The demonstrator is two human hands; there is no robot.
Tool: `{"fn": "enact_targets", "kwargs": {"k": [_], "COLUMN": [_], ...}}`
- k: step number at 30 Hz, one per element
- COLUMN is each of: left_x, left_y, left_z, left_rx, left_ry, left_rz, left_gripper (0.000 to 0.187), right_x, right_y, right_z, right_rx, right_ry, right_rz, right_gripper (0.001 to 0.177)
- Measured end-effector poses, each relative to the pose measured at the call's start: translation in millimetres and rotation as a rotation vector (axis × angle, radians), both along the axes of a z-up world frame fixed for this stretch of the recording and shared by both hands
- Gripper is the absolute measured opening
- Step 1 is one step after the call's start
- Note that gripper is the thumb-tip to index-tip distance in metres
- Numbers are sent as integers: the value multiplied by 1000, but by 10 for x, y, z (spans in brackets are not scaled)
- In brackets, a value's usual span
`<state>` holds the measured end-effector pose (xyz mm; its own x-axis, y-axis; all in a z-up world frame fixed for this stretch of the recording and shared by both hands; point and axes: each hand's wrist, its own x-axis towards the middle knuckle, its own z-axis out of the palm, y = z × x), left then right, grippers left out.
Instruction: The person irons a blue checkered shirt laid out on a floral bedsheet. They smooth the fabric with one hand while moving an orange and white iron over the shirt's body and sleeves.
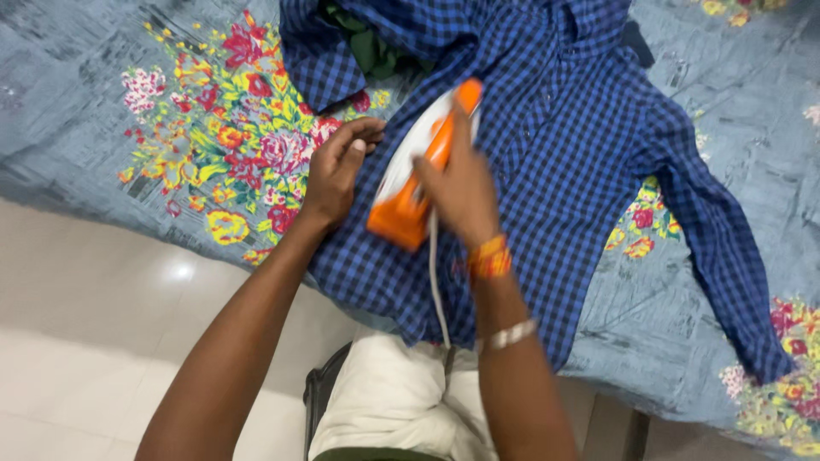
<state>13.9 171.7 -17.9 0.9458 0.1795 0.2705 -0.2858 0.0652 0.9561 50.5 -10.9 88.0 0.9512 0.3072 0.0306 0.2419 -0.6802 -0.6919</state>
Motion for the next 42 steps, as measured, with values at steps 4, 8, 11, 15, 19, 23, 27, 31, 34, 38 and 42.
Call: {"fn": "enact_targets", "kwargs": {"k": [4,8,11,15,19,23,27,31,34,38,42], "left_x": [19,-73,-4,-105,13,53,19,25,52,59,55], "left_y": [99,75,13,-48,52,123,171,154,158,186,185], "left_z": [-12,3,78,46,13,-100,-127,-81,-86,-124,-115], "left_rx": [-208,-30,241,218,-208,-373,-448,-454,-479,-547,-475], "left_ry": [27,-23,-90,-50,-36,-5,-7,1,-23,-44,-41], "left_rz": [-111,-105,-36,-11,-98,-190,-231,-197,-217,-270,-246], "left_gripper": [49,55,55,60,69,77,82,84,84,82,79], "right_x": [-879,-613,157,667,-52,-908,-396,455,329,-619,-1111], "right_y": [170,183,92,-101,-89,154,244,270,255,297,253], "right_z": [52,-151,-297,-282,-249,-319,-530,-473,-435,-280,12], "right_rx": [189,340,299,352,519,571,545,668,615,530,294], "right_ry": [111,-51,-268,-103,113,152,-202,-20,-112,88,131], "right_rz": [28,7,-65,-147,39,62,138,-20,49,80,-26], "right_gripper": [83,66,62,57,64,68,60,56,57,63,60]}}
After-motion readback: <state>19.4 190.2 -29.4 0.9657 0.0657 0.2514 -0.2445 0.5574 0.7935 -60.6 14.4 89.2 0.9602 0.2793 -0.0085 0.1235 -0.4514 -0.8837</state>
